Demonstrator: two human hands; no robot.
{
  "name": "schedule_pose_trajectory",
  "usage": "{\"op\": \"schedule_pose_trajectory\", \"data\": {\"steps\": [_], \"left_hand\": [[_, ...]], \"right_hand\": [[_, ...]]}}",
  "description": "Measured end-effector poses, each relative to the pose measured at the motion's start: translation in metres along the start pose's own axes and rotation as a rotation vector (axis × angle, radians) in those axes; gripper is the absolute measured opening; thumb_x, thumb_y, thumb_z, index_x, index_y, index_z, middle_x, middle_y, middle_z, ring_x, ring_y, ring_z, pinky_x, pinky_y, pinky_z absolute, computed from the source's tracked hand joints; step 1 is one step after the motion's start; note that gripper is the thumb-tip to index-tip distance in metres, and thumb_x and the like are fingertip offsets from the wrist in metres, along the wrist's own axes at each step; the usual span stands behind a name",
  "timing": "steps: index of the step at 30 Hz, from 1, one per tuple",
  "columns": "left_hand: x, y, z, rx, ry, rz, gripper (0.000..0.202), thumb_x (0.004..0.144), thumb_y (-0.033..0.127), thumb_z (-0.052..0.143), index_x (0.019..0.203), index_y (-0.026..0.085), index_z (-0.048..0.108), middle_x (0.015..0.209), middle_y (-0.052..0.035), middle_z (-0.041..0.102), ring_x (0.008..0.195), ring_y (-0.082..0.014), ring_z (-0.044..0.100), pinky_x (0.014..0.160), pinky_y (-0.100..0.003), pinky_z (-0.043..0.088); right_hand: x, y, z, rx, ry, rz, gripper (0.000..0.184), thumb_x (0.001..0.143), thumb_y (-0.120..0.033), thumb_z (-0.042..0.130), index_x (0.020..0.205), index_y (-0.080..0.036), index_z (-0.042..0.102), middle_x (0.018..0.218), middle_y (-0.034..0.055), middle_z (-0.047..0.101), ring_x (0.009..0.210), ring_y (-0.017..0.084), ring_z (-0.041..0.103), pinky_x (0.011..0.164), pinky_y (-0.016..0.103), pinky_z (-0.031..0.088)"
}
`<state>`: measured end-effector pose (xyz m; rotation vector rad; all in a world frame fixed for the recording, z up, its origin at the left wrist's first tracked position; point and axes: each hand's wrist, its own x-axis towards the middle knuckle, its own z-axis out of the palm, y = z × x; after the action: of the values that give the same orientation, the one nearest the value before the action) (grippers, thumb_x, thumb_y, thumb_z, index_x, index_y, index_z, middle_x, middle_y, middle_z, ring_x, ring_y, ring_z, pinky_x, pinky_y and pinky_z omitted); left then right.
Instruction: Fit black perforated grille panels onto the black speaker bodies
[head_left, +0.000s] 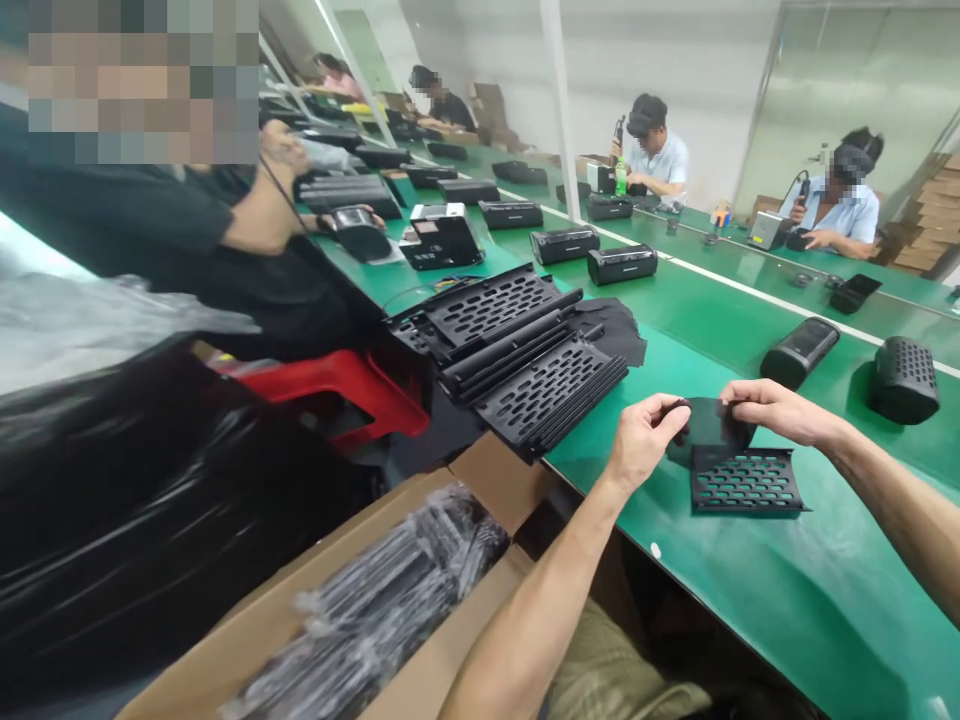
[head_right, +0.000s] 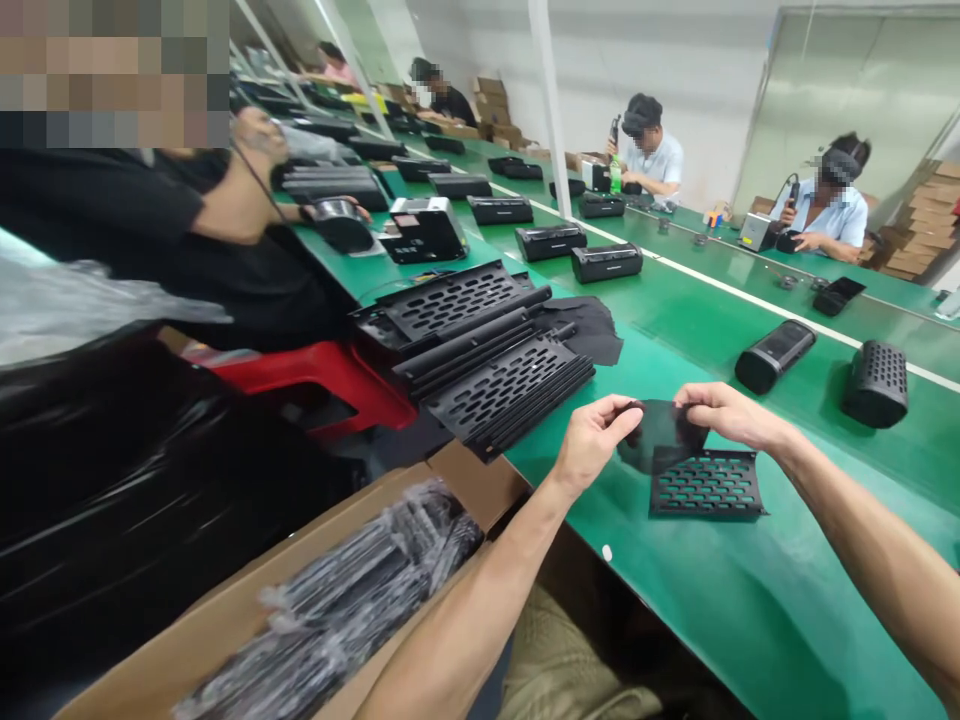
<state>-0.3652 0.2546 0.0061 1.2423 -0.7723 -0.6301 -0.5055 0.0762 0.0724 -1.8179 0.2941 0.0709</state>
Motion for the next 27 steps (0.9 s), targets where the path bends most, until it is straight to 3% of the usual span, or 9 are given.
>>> {"op": "schedule_pose_trajectory", "data": {"steps": [4,7,12,15,19,21,24,27], "left_hand": [[-0.005,0.007,0.015,0.055,-0.012,0.028,0.024,0.081,0.041,0.075,0.085,0.017,0.073,0.068,0.0011,0.067,0.060,-0.0137,0.060,0.062,-0.026,0.051],[-0.010,0.011,0.021,0.163,0.019,0.052,0.023,0.083,0.041,0.072,0.088,0.018,0.074,0.072,0.0001,0.070,0.063,-0.0148,0.062,0.062,-0.026,0.051],[-0.018,-0.002,0.021,0.373,0.014,0.041,0.020,0.088,0.039,0.066,0.089,0.020,0.070,0.074,-0.0004,0.072,0.066,-0.0161,0.065,0.065,-0.027,0.048],[-0.025,-0.016,0.026,0.651,-0.015,-0.003,0.015,0.091,0.036,0.065,0.086,0.022,0.068,0.075,0.0008,0.071,0.070,-0.0174,0.066,0.068,-0.029,0.046],[-0.030,-0.030,0.030,1.055,-0.055,-0.051,0.009,0.089,0.030,0.072,0.095,0.025,0.068,0.080,0.0008,0.070,0.084,-0.0220,0.068,0.075,-0.032,0.046],[-0.030,-0.034,0.026,1.128,-0.029,0.001,0.022,0.087,0.029,0.075,0.107,0.025,0.067,0.092,-0.0029,0.071,0.095,-0.0250,0.066,0.082,-0.034,0.049],[-0.027,-0.041,0.017,1.133,0.006,0.039,0.035,0.088,0.035,0.074,0.119,0.022,0.066,0.111,-0.0105,0.069,0.106,-0.0307,0.063,0.091,-0.042,0.050],[-0.022,-0.047,0.011,1.076,-0.046,0.034,0.023,0.088,0.036,0.071,0.106,0.022,0.073,0.111,-0.0130,0.069,0.108,-0.0344,0.061,0.094,-0.047,0.050]], "right_hand": [[-0.016,0.029,0.010,0.273,0.099,0.089,0.049,0.076,-0.059,0.081,0.096,-0.017,0.068,0.083,0.0025,0.070,0.066,0.014,0.059,0.061,0.026,0.046],[-0.037,0.041,0.010,0.199,0.127,0.107,0.049,0.068,-0.052,0.092,0.091,-0.016,0.068,0.081,0.0014,0.070,0.066,0.013,0.059,0.063,0.025,0.046],[-0.068,0.065,-0.005,0.122,0.306,0.137,0.047,0.072,-0.058,0.085,0.082,-0.016,0.066,0.067,-0.0014,0.061,0.057,0.011,0.050,0.053,0.025,0.036],[-0.074,0.081,-0.007,-0.058,0.356,0.196,0.042,0.079,-0.059,0.075,0.077,-0.017,0.065,0.062,-0.0010,0.059,0.054,0.013,0.051,0.053,0.027,0.037],[-0.076,0.096,-0.001,-0.564,0.432,0.345,0.033,0.087,-0.048,0.067,0.071,-0.021,0.057,0.065,0.0003,0.064,0.062,0.018,0.058,0.056,0.028,0.035],[-0.078,0.101,0.000,-0.720,0.498,0.395,0.029,0.088,-0.049,0.069,0.079,-0.022,0.061,0.076,0.0019,0.070,0.070,0.020,0.062,0.058,0.028,0.034],[-0.079,0.110,-0.005,-0.737,0.590,0.352,0.032,0.090,-0.051,0.068,0.105,-0.023,0.067,0.098,0.0065,0.074,0.084,0.023,0.067,0.066,0.030,0.040],[-0.075,0.121,-0.009,-0.698,0.560,0.217,0.030,0.093,-0.043,0.065,0.114,-0.022,0.071,0.104,0.0102,0.072,0.090,0.025,0.066,0.076,0.033,0.045]]}}
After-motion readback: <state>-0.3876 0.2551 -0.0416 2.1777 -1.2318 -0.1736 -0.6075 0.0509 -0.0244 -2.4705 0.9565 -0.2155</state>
